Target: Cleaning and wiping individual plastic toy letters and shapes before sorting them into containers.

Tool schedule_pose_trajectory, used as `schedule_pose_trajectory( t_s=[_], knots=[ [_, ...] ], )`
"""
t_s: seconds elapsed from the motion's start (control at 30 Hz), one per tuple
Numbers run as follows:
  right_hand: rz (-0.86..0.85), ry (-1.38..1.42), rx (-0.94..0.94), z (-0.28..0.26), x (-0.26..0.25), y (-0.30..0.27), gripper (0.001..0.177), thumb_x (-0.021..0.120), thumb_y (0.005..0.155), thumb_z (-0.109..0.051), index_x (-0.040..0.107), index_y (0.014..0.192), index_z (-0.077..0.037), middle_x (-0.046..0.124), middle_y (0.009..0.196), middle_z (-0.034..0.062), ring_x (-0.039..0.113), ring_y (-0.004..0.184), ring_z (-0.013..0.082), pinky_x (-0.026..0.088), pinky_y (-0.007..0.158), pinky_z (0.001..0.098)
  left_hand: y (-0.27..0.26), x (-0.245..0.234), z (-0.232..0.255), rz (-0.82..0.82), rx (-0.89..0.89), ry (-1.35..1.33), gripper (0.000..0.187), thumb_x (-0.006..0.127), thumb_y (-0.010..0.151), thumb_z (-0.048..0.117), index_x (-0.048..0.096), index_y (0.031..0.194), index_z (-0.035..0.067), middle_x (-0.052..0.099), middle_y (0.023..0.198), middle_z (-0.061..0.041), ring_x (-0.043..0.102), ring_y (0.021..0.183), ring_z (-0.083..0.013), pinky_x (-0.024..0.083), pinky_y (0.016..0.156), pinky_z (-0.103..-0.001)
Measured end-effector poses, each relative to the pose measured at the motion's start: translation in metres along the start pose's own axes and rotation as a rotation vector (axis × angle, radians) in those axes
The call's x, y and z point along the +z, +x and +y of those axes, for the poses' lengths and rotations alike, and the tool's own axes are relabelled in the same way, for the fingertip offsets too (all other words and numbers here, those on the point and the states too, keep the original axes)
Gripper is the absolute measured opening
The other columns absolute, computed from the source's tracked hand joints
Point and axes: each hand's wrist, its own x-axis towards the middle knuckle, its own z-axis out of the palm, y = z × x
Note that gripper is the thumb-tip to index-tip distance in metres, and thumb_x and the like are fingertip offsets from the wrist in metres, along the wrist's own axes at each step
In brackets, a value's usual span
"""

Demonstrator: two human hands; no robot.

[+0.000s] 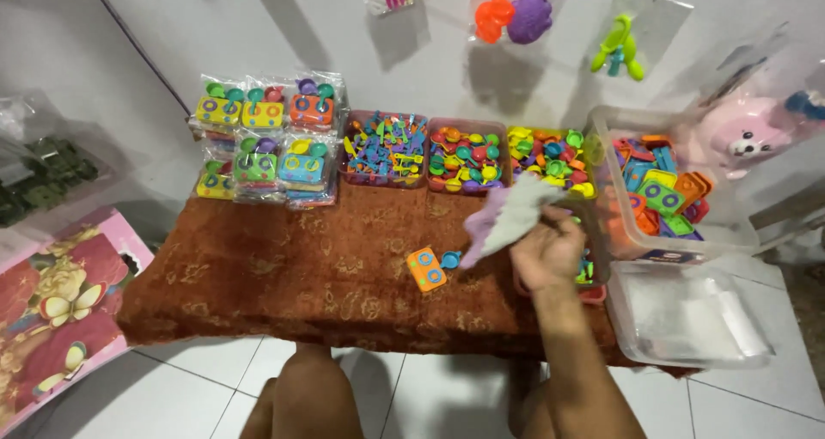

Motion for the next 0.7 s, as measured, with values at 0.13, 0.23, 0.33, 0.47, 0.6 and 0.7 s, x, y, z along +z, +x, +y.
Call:
schedule_pose_trajectory(
  t_s=[0.13,0.23,0.33,0.47,0.6,0.7],
  knots=[
    [-0.098,-0.075,0.068,0.029,0.022,-0.026,0.042,0.055,0.085,-0.015,0.07,0.124,-0.011,0.071,0.129,0.0099,0.067,0.118,0.03,0.045,0.113,0.0496,0.014,-0.015,0.175,-0.014,-0.1,-0.008,0.054,0.073,0.081,0.048,0.086,0.075,-0.003,0.075,0.063,-0.026,0.07,0.054,-0.0379,0.05,0.049,-0.048],
    [-0.276,-0.134,0.129,0.044,0.055,-0.057,0.048,0.052,0.081,-0.001,0.068,0.126,-0.008,0.073,0.121,0.0122,0.069,0.111,0.0283,0.05,0.108,0.0469,-0.076,-0.051,0.333,0.041,0.224,-0.226,0.051,0.071,0.092,0.042,0.077,0.069,-0.004,0.062,0.055,-0.019,0.055,0.047,-0.028,0.043,0.046,-0.036],
    [-0.434,-0.195,0.143,0.057,0.044,-0.051,0.049,0.053,0.076,0.006,0.069,0.122,-0.001,0.073,0.119,0.0195,0.069,0.113,0.0303,0.051,0.107,0.0464,-0.15,-0.048,0.454,-0.047,0.538,-0.143,0.04,0.074,0.089,0.036,0.075,0.12,0.011,0.074,0.114,-0.02,0.068,0.112,-0.0357,0.053,0.096,-0.046],
    [-0.576,-0.39,0.066,0.058,0.042,-0.028,0.038,0.059,0.073,0.005,0.07,0.109,0.005,0.074,0.093,0.0193,0.073,0.087,0.0276,0.061,0.082,0.0411,-0.14,0.002,0.509,-0.548,0.921,-0.254,0.073,0.084,0.079,0.02,0.051,0.14,-0.001,0.053,0.135,-0.026,0.044,0.127,-0.0373,0.037,0.108,-0.052],
    [-0.464,-0.789,-0.14,0.038,0.059,0.017,0.036,0.07,0.078,0.001,0.071,0.114,0.001,0.072,0.088,0.0133,0.07,0.077,0.0182,0.062,0.067,0.0313,-0.134,0.042,0.521,-0.497,0.673,-0.51,0.004,0.075,0.078,0.006,0.072,0.076,0.008,0.063,0.064,0.003,0.058,0.058,-0.0078,0.044,0.055,-0.02],
    [-0.28,-0.947,-0.229,0.024,0.046,0.083,0.023,0.071,0.085,-0.005,0.072,0.108,0.001,0.075,0.09,0.0129,0.072,0.076,0.0156,0.063,0.062,0.026,-0.107,0.066,0.505,-0.317,0.377,-0.809,0.016,0.072,0.085,0.009,0.073,0.098,0.0,0.072,0.077,-0.011,0.069,0.066,-0.0183,0.056,0.063,-0.034]
  ],
)
